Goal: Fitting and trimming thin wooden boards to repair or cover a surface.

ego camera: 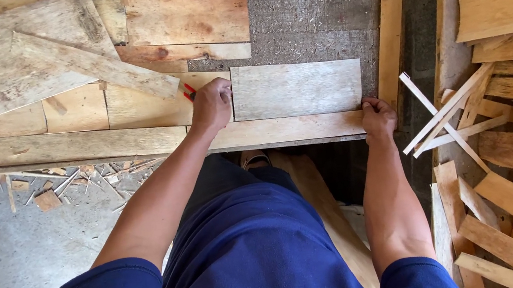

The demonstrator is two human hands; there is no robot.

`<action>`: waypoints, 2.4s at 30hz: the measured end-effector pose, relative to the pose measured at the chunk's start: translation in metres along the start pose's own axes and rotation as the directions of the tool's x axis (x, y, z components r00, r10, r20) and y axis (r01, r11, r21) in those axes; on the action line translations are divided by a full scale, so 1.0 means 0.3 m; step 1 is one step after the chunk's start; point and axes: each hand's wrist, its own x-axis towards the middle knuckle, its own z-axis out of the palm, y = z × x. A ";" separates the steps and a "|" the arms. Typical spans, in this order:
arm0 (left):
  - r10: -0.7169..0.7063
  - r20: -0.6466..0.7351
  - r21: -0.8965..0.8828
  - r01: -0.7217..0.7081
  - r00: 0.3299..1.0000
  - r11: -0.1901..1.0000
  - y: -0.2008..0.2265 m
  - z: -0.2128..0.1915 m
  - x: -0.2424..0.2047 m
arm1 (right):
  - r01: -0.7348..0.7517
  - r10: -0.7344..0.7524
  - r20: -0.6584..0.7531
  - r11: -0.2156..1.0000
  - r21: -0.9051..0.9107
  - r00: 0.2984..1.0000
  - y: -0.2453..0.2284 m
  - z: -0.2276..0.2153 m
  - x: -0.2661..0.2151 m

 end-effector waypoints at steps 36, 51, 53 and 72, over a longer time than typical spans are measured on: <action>-0.427 0.082 -0.258 0.433 0.901 0.864 0.142 0.198 0.019 | -0.054 0.068 -0.033 0.950 0.308 0.997 0.116 -0.025 0.067; -0.359 -0.016 -0.250 0.344 0.933 0.905 0.050 0.094 0.017 | 0.059 -0.057 -0.016 0.973 0.224 0.998 0.083 -0.009 0.032; -0.368 -0.013 -0.230 0.355 0.930 0.906 0.020 0.088 0.018 | 0.031 -0.031 -0.002 0.980 0.199 1.000 0.057 -0.007 0.019; -0.303 -0.074 -0.017 0.302 0.950 0.953 0.002 0.053 0.070 | 0.104 -0.107 0.060 0.993 0.049 0.993 0.027 -0.015 0.003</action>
